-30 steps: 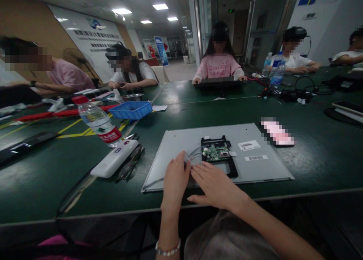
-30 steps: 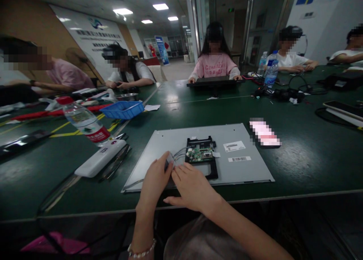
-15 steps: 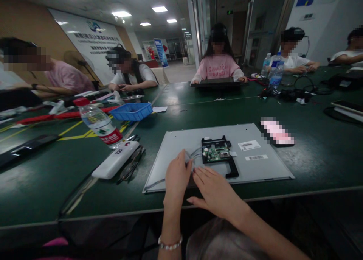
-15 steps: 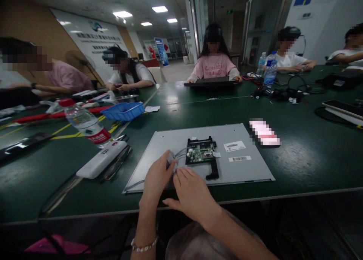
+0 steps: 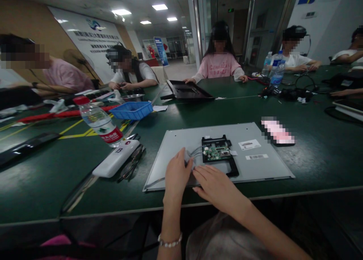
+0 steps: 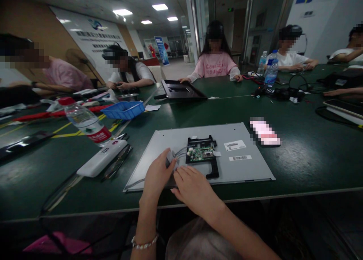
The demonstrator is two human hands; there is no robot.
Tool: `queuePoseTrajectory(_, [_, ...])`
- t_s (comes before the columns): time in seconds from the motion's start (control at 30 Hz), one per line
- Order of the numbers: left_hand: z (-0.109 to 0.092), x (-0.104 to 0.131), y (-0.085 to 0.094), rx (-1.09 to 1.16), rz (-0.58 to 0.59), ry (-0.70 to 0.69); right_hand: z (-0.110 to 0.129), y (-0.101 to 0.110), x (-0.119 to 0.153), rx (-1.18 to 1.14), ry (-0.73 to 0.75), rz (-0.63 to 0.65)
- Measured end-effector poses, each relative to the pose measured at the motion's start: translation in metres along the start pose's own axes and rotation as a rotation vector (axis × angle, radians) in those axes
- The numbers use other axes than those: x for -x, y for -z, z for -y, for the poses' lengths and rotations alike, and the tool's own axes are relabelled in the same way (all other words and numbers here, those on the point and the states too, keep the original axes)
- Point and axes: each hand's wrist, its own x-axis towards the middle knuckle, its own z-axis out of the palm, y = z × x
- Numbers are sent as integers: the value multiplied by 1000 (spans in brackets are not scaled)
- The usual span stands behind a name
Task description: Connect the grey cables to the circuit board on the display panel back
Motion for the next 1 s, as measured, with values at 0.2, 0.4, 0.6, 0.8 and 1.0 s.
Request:
queuePoseTrajectory(0.2, [3,0,-4,55,-77,-72,-2,18,5,-57,10,-36])
queuePoseTrajectory(0.4, [-5,7,1,30,-235,-162,-46,48,25,-14,-127,-166])
queuePoseTrajectory(0.6, [-16,26,19,-7,-111,-211,-112,56,48,145,-296,-65])
queuePoseTrajectory(0.8, [-22,28,29,-137,21,-156,-121,63,42,137,-252,64])
queuePoseTrajectory(1.0, [-21,21,31,-223,25,-159,-112,60,30,260,-210,108])
